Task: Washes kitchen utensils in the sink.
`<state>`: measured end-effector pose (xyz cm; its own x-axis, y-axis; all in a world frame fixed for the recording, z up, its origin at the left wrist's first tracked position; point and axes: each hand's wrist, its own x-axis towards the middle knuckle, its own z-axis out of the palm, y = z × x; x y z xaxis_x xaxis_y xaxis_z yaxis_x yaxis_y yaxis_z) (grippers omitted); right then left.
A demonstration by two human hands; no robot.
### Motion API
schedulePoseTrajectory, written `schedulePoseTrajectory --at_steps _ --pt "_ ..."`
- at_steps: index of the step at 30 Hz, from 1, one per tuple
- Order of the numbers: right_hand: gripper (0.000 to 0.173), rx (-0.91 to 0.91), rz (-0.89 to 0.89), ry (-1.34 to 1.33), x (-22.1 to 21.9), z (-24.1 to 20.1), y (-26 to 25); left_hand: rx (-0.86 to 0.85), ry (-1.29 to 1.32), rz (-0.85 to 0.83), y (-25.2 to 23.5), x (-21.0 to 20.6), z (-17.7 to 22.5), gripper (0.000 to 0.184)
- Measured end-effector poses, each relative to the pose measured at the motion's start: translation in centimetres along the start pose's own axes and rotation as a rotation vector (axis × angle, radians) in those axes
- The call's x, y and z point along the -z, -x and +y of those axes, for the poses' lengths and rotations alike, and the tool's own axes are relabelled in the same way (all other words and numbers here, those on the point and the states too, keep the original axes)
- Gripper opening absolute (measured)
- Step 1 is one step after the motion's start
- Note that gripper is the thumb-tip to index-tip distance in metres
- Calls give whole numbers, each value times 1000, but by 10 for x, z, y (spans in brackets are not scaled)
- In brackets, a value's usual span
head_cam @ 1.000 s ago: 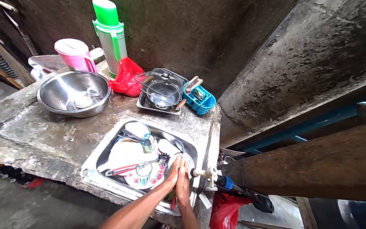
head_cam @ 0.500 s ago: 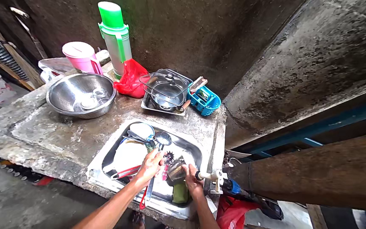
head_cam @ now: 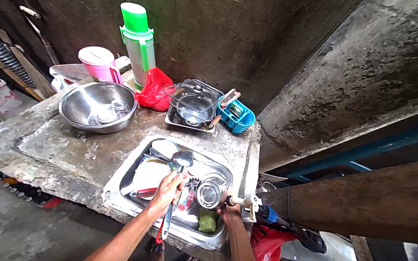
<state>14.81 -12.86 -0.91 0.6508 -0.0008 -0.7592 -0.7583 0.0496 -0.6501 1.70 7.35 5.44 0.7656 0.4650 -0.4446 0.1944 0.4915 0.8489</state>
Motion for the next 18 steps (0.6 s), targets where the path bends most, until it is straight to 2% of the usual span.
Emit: schedulePoseTrajectory --at_steps 3,8,12,15,18 --pt "32 46 -8 117 7 -6 0 21 -12 -14 -1 2 -7 29" --pt "33 227 -39 53 21 -13 -16 41 -45 -45 2 1 -22 29" --pt "19 262 -37 86 25 -18 -17 50 -83 -70 6 1 -28 24" --pt "35 216 -125 302 28 -26 -26 22 -132 -114 3 -1 -28 18" --pt "51 162 -142 601 21 -36 -37 -69 -232 -178 -14 -14 -27 22"
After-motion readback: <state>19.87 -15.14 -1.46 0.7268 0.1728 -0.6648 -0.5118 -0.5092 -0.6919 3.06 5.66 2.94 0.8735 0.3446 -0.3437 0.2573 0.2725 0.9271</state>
